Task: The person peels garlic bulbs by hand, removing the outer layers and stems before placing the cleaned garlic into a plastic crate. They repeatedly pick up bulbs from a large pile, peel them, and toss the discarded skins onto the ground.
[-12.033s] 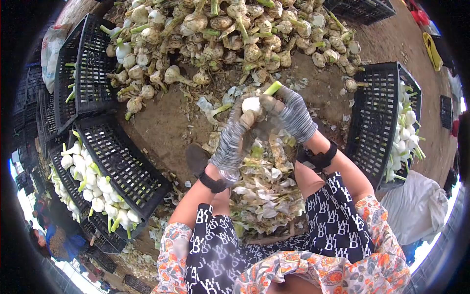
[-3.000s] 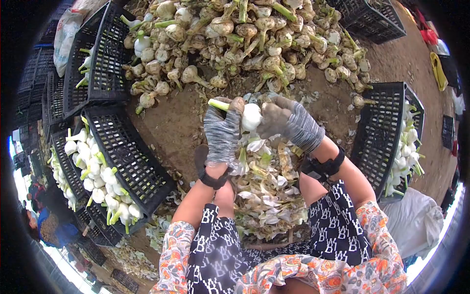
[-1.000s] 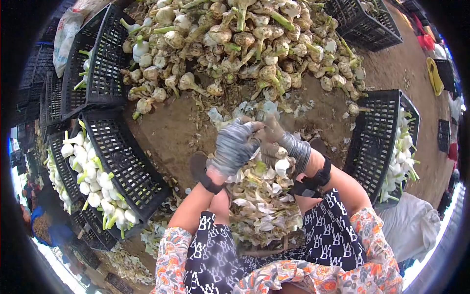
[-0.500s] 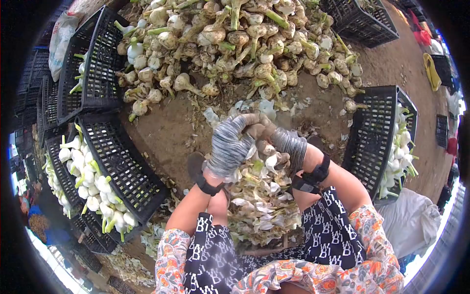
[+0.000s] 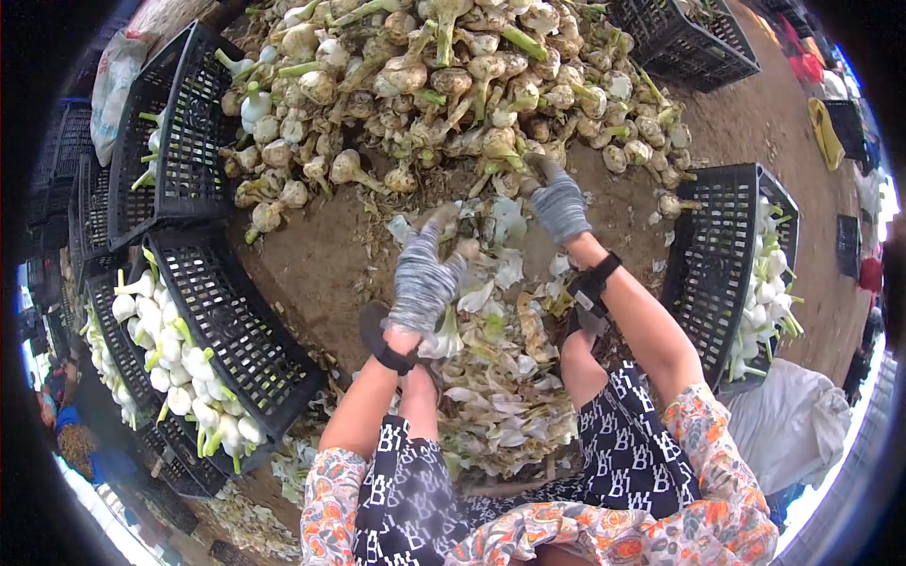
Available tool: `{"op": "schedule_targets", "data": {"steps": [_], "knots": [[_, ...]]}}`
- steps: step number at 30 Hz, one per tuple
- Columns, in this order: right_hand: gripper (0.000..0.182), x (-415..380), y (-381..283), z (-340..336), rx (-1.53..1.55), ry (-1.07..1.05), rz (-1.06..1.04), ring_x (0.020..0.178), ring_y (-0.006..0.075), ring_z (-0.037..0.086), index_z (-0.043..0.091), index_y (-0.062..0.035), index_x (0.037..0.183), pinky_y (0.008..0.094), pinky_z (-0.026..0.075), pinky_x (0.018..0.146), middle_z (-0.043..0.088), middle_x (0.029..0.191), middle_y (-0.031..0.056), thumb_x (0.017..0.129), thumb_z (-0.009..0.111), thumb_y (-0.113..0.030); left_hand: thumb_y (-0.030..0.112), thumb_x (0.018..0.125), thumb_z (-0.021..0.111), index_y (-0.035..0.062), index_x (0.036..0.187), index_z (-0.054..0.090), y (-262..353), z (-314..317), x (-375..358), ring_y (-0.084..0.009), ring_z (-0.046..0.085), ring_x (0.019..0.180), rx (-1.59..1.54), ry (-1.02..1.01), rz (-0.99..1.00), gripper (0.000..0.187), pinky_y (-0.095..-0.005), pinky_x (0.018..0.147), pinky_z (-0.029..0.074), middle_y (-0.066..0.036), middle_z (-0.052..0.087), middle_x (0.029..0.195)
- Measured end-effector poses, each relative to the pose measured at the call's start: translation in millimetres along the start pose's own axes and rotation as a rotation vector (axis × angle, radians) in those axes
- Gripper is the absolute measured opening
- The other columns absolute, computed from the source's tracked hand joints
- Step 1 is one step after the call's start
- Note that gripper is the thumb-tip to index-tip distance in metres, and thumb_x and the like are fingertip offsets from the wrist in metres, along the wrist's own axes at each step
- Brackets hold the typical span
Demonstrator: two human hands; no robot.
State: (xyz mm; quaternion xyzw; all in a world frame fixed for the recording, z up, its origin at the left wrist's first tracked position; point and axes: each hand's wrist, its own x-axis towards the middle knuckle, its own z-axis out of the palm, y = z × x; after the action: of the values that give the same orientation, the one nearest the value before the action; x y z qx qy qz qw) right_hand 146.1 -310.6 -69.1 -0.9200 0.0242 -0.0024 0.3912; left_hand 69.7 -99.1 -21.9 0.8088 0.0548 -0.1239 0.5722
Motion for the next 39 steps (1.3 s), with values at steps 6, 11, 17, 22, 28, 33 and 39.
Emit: {"op": "schedule_targets", "data": {"steps": [6,11,17,22,28,33,39], "knots": [[0.033,-24,-57,-71,0.531,-0.392,0.109,0.066,0.0068,0.052,0.058,0.0002,0.106,0.0226,0.045,0.059,0.06,0.082,0.0039,0.078,0.06,-0.017,0.017,0.064,0.078,0.0078,0.135,0.027,16,-6,9,-0.0219,0.042,0.116,-0.576,-0.158,0.08,0.088,-0.0349,0.096,0.037,-0.01,0.04,0.129],[0.038,-29,-95,-108,0.738,-0.642,0.286,0.068,0.0074,0.054,0.054,-0.0007,0.112,0.0215,0.047,0.061,0.061,0.084,0.0021,0.08,0.058,-0.021,0.014,0.062,0.079,0.0054,0.13,0.033,33,-5,3,-0.0192,0.052,0.103,-0.901,-0.226,0.021,0.083,-0.0334,0.087,0.046,-0.009,0.046,0.119],[0.035,-47,-86,-64,0.608,-0.492,0.024,0.079,0.0104,0.056,0.056,0.001,0.103,0.0248,0.047,0.071,0.061,0.087,0.0029,0.082,0.061,-0.026,0.01,0.053,0.084,0.0084,0.117,0.037,47,15,-17,-0.0181,0.048,0.106,-0.731,-0.012,0.064,0.08,-0.0318,0.09,0.044,-0.008,0.045,0.115],[0.028,-53,-107,-68,0.724,-0.446,0.257,0.08,0.0085,0.054,0.059,0.0022,0.097,0.0253,0.045,0.072,0.062,0.089,0.0038,0.083,0.061,-0.022,0.011,0.053,0.084,0.0081,0.117,0.036,46,17,-19,-0.0178,0.048,0.104,-0.666,0.042,0.138,0.08,-0.0326,0.089,0.045,-0.006,0.045,0.113],[0.024,-46,-103,-73,0.615,-0.506,0.211,0.08,0.0074,0.054,0.06,-0.0001,0.098,0.0256,0.045,0.074,0.063,0.087,0.0042,0.082,0.061,-0.018,0.016,0.054,0.084,0.0062,0.115,0.039,58,13,-22,-0.0171,0.049,0.103,-0.66,0.064,0.083,0.077,-0.0312,0.086,0.046,-0.006,0.046,0.11],[0.02,-48,-83,-72,0.596,-0.458,-0.124,0.079,0.0074,0.054,0.06,-0.0014,0.099,0.025,0.046,0.073,0.063,0.086,0.0038,0.082,0.061,-0.012,0.036,0.068,0.075,0.0028,0.103,0.05,44,8,-17,-0.015,0.056,0.088,-0.771,0.002,-0.027,0.055,-0.0279,0.075,0.048,-0.007,0.054,0.097],[0.022,-58,-86,-67,0.623,-0.579,-0.065,0.079,0.0086,0.055,0.058,-0.0014,0.101,0.0246,0.046,0.074,0.063,0.088,0.004,0.081,0.059,-0.009,0.065,0.077,0.045,0.0086,0.085,0.057,-66,17,17,-0.013,0.043,0.036,-1.124,-0.852,-0.631,0.058,-0.0253,0.034,0.035,-0.002,0.051,0.053]]}}
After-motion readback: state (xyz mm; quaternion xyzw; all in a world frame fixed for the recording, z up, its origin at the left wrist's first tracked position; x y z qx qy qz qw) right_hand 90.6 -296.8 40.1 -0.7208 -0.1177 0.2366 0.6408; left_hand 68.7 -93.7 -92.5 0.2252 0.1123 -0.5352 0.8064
